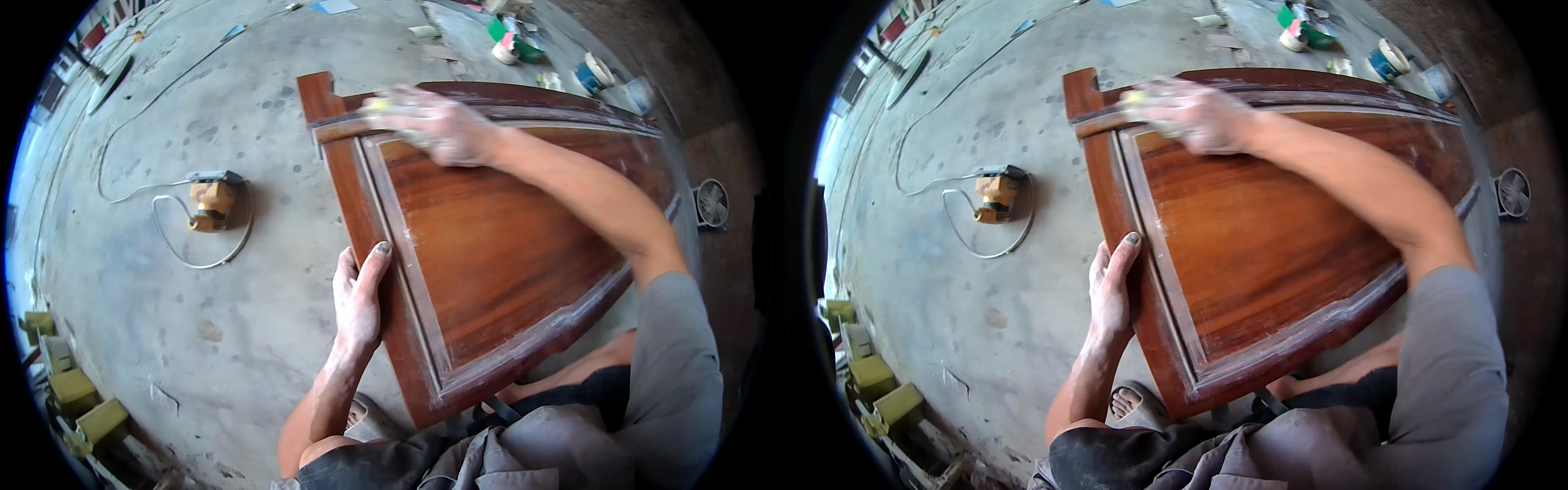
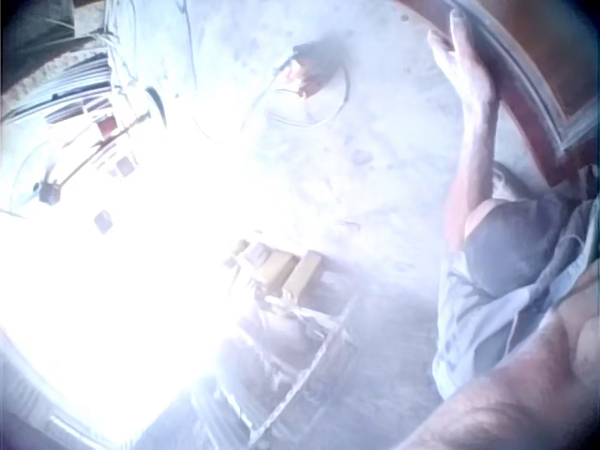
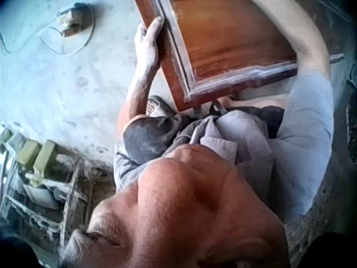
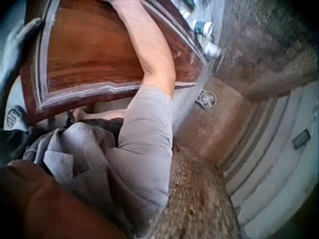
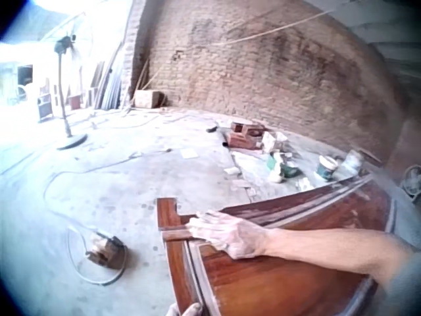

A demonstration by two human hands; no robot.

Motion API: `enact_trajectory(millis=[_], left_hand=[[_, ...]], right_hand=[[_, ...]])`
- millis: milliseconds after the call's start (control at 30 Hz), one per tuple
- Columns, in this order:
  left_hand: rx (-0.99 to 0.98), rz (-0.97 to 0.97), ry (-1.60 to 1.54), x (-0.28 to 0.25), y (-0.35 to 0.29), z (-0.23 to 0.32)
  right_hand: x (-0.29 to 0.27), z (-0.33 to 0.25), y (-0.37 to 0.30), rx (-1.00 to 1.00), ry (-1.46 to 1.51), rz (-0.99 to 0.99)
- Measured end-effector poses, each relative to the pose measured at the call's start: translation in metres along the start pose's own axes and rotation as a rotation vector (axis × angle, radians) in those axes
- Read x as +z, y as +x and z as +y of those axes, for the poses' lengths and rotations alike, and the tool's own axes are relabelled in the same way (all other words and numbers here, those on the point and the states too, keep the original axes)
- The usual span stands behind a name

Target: The person sands a wooden door with a sanding block, then uses an electric sander on a wooden table. The person moves between the two pieces of furniture and handles the tools and power cord.

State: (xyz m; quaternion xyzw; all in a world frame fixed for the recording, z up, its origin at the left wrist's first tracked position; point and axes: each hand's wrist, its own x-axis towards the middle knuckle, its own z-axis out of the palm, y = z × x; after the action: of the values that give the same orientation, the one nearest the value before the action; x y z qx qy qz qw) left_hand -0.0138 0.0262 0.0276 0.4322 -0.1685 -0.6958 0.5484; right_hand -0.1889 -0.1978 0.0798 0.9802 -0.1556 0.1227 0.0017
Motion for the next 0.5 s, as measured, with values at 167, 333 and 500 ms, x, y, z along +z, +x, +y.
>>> enact_trajectory(millis=[167, 333, 500], left_hand=[[-0.008, -0.027, 0.228, -0.018, 0.001, -0.004], [0.772, 0.626, 0.970, -0.133, 0.034, 0.043], [0.967, 0.545, 2.389, -0.213, 0.104, 0.134]], right_hand=[[0.006, -0.017, 0.025, -0.046, -0.077, -0.017], [-0.031, -0.023, -0.085, 0.317, -0.084, 0.012], [-0.036, -0.060, -0.127, 0.611, -0.025, 0.178]])
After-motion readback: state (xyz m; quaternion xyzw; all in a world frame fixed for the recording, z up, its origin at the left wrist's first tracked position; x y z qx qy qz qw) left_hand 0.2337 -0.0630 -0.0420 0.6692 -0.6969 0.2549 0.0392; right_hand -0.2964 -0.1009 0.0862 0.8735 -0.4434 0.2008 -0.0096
